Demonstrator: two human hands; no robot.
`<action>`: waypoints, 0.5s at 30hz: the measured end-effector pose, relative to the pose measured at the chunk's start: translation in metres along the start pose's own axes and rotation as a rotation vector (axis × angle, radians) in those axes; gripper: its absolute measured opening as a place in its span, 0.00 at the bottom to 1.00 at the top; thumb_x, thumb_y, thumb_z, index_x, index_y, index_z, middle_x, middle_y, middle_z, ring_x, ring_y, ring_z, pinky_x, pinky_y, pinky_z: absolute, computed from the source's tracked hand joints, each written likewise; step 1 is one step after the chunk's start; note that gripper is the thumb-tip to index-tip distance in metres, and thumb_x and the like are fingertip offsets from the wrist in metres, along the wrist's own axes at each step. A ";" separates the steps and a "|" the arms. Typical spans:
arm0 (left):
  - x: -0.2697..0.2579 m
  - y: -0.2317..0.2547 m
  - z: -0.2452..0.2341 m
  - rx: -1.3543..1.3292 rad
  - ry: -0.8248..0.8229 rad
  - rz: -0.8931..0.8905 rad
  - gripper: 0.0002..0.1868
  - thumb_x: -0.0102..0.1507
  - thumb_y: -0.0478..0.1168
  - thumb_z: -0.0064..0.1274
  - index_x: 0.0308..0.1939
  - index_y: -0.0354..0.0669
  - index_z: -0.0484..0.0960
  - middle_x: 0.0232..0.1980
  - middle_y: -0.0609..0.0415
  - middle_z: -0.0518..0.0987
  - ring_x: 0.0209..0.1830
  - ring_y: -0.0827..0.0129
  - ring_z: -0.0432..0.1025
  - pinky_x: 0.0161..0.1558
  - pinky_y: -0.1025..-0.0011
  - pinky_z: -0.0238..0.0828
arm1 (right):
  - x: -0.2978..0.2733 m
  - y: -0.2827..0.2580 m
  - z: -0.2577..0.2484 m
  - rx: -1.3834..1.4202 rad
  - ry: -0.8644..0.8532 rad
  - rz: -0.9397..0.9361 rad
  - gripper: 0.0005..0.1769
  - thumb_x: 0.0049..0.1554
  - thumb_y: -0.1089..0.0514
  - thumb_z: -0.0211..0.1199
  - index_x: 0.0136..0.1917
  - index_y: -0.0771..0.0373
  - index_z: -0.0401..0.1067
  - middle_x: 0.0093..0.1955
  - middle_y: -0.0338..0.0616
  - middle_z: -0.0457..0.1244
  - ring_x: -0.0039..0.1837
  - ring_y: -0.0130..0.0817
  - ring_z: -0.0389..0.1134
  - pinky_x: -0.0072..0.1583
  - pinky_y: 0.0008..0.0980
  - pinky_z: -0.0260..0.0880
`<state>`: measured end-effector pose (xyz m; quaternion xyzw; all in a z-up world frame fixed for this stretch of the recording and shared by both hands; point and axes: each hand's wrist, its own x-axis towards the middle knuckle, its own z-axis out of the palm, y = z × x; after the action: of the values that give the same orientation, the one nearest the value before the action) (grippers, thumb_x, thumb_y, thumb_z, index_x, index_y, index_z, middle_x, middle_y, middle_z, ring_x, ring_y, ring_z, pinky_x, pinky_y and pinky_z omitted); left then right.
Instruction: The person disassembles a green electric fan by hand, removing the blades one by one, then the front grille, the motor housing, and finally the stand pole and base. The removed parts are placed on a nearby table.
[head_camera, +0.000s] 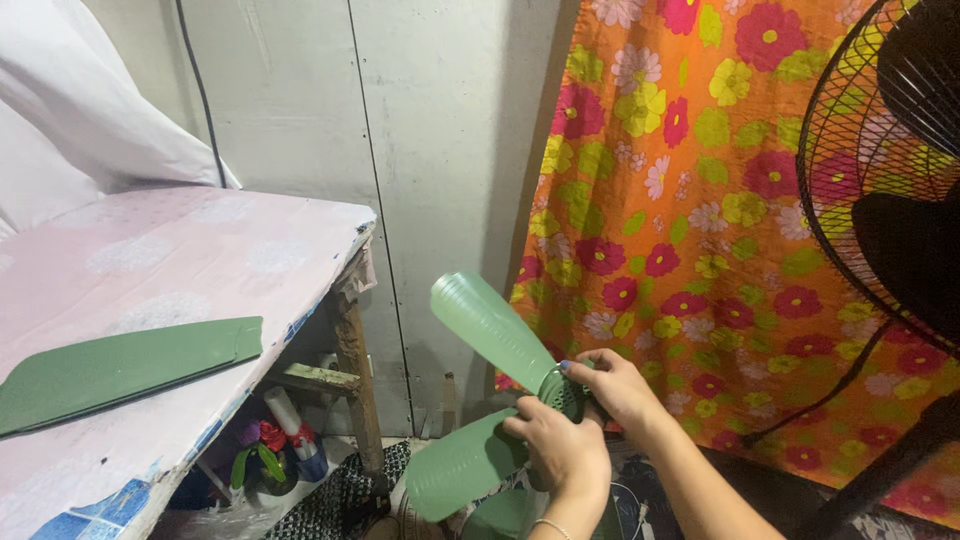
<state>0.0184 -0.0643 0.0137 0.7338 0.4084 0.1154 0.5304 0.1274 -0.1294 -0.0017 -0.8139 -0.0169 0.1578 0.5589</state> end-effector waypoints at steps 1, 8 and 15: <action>0.004 -0.006 0.003 0.010 0.003 -0.009 0.39 0.54 0.55 0.69 0.54 0.39 0.61 0.58 0.42 0.63 0.52 0.42 0.74 0.49 0.49 0.76 | -0.002 0.000 0.002 -0.027 0.020 0.007 0.22 0.55 0.50 0.67 0.58 0.63 0.74 0.47 0.46 0.69 0.46 0.37 0.67 0.45 0.39 0.66; 0.058 -0.072 -0.005 0.137 -0.012 0.108 0.25 0.55 0.46 0.66 0.53 0.49 0.74 0.53 0.49 0.76 0.52 0.53 0.77 0.52 0.56 0.75 | 0.008 0.033 0.033 -0.019 -0.028 -0.181 0.26 0.54 0.45 0.68 0.56 0.67 0.75 0.49 0.48 0.72 0.49 0.32 0.70 0.52 0.31 0.71; 0.095 -0.091 -0.056 0.267 -0.127 0.553 0.22 0.53 0.47 0.70 0.49 0.52 0.85 0.54 0.51 0.79 0.61 0.57 0.71 0.72 0.55 0.55 | -0.006 0.051 0.047 -0.036 0.126 -0.153 0.33 0.57 0.39 0.63 0.66 0.63 0.67 0.55 0.52 0.70 0.56 0.39 0.71 0.59 0.39 0.70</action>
<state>0.0027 0.0521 -0.0677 0.8860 0.1708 0.1545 0.4024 0.1013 -0.1074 -0.0626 -0.8284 -0.0467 0.0625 0.5546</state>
